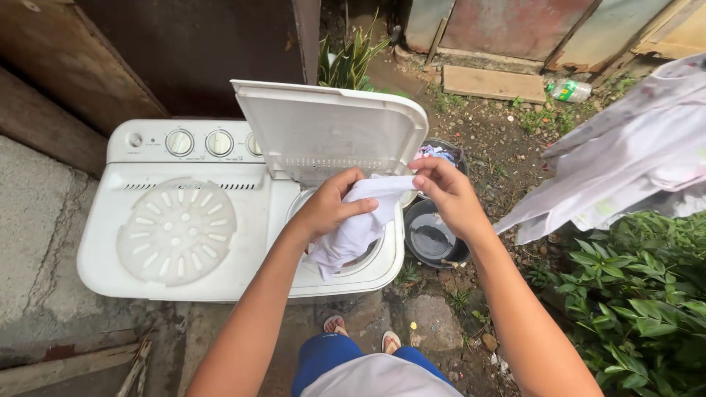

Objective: Removing small laundry items from a washing machine and hanging them on a peg hanger.

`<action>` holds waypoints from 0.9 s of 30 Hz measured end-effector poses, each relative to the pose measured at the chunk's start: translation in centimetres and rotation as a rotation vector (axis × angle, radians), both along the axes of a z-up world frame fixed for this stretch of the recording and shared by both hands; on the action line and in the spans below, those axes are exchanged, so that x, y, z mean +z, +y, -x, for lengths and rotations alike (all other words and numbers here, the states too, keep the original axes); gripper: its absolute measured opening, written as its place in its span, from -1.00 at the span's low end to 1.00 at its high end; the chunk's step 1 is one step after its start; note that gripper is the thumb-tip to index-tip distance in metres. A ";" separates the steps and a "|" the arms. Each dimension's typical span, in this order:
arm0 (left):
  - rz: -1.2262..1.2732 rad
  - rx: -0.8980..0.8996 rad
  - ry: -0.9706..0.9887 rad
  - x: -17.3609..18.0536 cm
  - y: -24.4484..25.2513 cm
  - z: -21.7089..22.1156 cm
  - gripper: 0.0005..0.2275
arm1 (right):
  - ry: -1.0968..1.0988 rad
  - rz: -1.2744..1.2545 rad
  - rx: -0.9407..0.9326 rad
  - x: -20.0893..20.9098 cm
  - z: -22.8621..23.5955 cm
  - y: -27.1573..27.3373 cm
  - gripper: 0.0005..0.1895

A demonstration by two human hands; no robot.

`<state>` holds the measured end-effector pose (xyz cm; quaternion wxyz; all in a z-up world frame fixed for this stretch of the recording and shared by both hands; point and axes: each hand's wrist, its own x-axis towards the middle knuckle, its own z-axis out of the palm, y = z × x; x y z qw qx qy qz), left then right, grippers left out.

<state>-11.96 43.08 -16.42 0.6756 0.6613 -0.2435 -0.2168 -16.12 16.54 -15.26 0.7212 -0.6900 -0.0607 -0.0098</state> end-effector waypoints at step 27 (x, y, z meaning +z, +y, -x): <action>-0.317 0.571 -0.507 -2.7 -17.7 12.0 -0.90 | -0.287 -0.281 -0.472 4.8 13.6 -17.4 -0.85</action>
